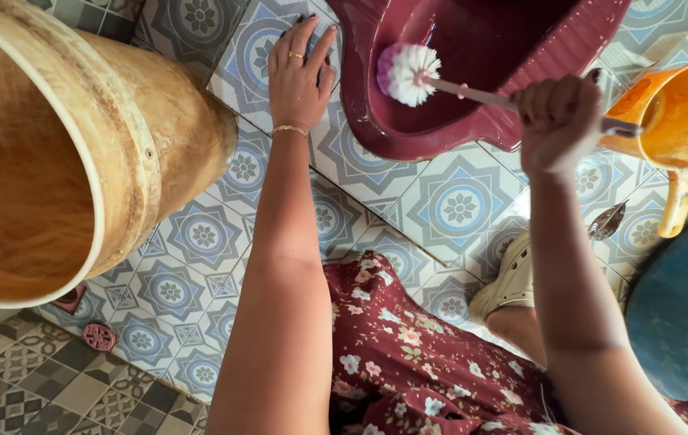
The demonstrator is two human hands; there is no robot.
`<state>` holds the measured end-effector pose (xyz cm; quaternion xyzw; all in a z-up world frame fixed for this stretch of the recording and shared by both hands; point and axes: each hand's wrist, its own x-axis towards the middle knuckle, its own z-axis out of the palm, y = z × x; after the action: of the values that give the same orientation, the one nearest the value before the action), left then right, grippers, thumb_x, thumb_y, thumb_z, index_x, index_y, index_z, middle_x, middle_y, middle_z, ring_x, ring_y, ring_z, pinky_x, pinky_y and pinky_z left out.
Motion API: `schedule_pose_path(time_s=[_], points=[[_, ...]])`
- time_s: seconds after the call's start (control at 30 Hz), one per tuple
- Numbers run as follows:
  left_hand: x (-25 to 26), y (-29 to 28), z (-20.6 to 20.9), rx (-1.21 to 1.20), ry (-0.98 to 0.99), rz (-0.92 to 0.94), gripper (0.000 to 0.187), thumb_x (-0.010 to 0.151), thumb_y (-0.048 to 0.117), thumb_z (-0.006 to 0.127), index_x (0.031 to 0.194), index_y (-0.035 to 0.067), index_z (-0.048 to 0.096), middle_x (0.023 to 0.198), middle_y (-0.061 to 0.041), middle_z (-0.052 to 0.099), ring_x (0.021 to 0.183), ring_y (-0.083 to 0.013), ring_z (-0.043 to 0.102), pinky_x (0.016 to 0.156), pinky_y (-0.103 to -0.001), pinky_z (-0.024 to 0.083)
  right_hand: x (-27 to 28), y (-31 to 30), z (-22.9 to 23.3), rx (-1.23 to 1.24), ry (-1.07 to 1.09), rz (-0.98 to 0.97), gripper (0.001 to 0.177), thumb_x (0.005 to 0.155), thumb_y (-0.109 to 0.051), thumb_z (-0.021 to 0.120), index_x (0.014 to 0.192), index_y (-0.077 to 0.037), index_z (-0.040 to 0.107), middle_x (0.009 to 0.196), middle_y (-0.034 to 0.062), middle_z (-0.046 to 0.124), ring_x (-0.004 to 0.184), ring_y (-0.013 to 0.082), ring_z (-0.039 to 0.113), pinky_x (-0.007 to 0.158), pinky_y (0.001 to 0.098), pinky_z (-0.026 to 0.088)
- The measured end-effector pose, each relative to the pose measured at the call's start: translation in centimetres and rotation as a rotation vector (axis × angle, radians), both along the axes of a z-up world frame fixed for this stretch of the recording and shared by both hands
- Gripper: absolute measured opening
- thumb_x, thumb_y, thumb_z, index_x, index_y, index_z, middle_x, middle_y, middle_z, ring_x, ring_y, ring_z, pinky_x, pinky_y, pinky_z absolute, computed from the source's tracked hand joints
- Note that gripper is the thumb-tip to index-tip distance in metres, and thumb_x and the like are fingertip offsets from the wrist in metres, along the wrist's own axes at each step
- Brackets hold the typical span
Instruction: The person scrubs the inside of a maroon squat toilet with a pink and white toilet brush. They repeatedly dip the brush into the bowl and scrub the interior surfaces while standing in a tiled bathroom.
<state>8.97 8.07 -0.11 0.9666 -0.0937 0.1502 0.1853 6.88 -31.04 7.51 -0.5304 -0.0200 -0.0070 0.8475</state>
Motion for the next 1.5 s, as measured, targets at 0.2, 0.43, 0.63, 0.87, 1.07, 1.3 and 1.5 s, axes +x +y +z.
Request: schedule_pose_path(time_s=[0.2, 0.43, 0.63, 0.87, 1.07, 1.3, 1.5], points=[[0.0, 0.3, -0.2, -0.006, 0.006, -0.001, 0.051, 0.1, 0.016, 0.064, 0.149, 0.027, 0.058, 0.157, 0.001, 0.041, 0.144, -0.0263, 0.042, 0.124, -0.048, 0.034, -0.1, -1.5, -6.5, 0.176, 0.163, -0.216, 0.039, 0.113, -0.027, 0.042, 0.082, -0.005, 0.039, 0.071, 0.0116, 0.047, 0.076, 0.0276, 0.057, 0.104, 0.0516, 0.056], [0.3, 0.2, 0.1, -0.019, 0.006, -0.021, 0.05, 0.101, 0.015, 0.064, 0.15, 0.026, 0.058, 0.156, 0.0, 0.042, 0.144, -0.0262, 0.043, 0.124, -0.047, 0.034, 0.9, -2.1, -2.3, 0.237, 0.152, -0.055, 0.041, 0.114, -0.034, 0.037, 0.083, -0.008, 0.042, 0.071, 0.0123, 0.049, 0.073, 0.0262, 0.056, 0.094, 0.0491, 0.057], [0.1, 0.3, -0.1, -0.019, -0.017, -0.013, 0.051, 0.1, 0.015, 0.065, 0.149, 0.026, 0.058, 0.156, 0.0, 0.042, 0.143, -0.0254, 0.043, 0.123, -0.048, 0.034, -0.8, -4.2, -4.8, 0.339, 0.182, -0.048, 0.055, 0.123, -0.032, 0.039, 0.074, -0.006, 0.039, 0.071, 0.0118, 0.05, 0.068, 0.0236, 0.051, 0.087, 0.0492, 0.056], [0.2, 0.4, 0.2, -0.03, -0.011, -0.025, 0.052, 0.098, 0.016, 0.065, 0.148, 0.024, 0.059, 0.155, -0.002, 0.043, 0.142, -0.0267, 0.043, 0.122, -0.048, 0.035, 0.4, -3.9, -0.1, -0.075, 0.271, 0.144, 0.034, 0.117, -0.025, 0.034, 0.107, -0.003, 0.059, 0.12, 0.0197, 0.069, 0.127, 0.0414, 0.068, 0.114, 0.0581, 0.054], [0.1, 0.4, -0.3, -0.02, -0.024, -0.016, 0.05, 0.101, 0.017, 0.066, 0.15, 0.025, 0.058, 0.157, -0.001, 0.042, 0.143, -0.026, 0.043, 0.122, -0.048, 0.034, 1.3, -6.5, -0.1, -0.142, 0.356, 0.198, 0.034, 0.121, -0.02, 0.039, 0.098, 0.0, 0.055, 0.112, 0.0316, 0.069, 0.11, 0.0444, 0.072, 0.101, 0.0522, 0.06], [0.2, 0.3, -0.2, -0.029, -0.015, -0.008, 0.05, 0.1, 0.016, 0.066, 0.149, 0.025, 0.059, 0.157, 0.0, 0.042, 0.143, -0.0256, 0.043, 0.123, -0.047, 0.035, 1.4, -2.3, -1.1, -0.206, 0.172, 0.069, 0.027, 0.119, -0.016, 0.042, 0.105, 0.003, 0.055, 0.135, 0.0346, 0.068, 0.127, 0.0458, 0.072, 0.112, 0.0496, 0.059], [0.1, 0.4, -0.1, -0.043, -0.02, -0.01, 0.051, 0.099, 0.016, 0.067, 0.148, 0.025, 0.059, 0.156, -0.001, 0.042, 0.143, -0.0264, 0.043, 0.122, -0.047, 0.035, 1.9, -4.4, 1.5, -0.307, 0.187, 0.234, 0.044, 0.125, -0.026, 0.049, 0.09, 0.0, 0.049, 0.108, 0.0287, 0.068, 0.109, 0.0406, 0.075, 0.098, 0.0458, 0.061]])
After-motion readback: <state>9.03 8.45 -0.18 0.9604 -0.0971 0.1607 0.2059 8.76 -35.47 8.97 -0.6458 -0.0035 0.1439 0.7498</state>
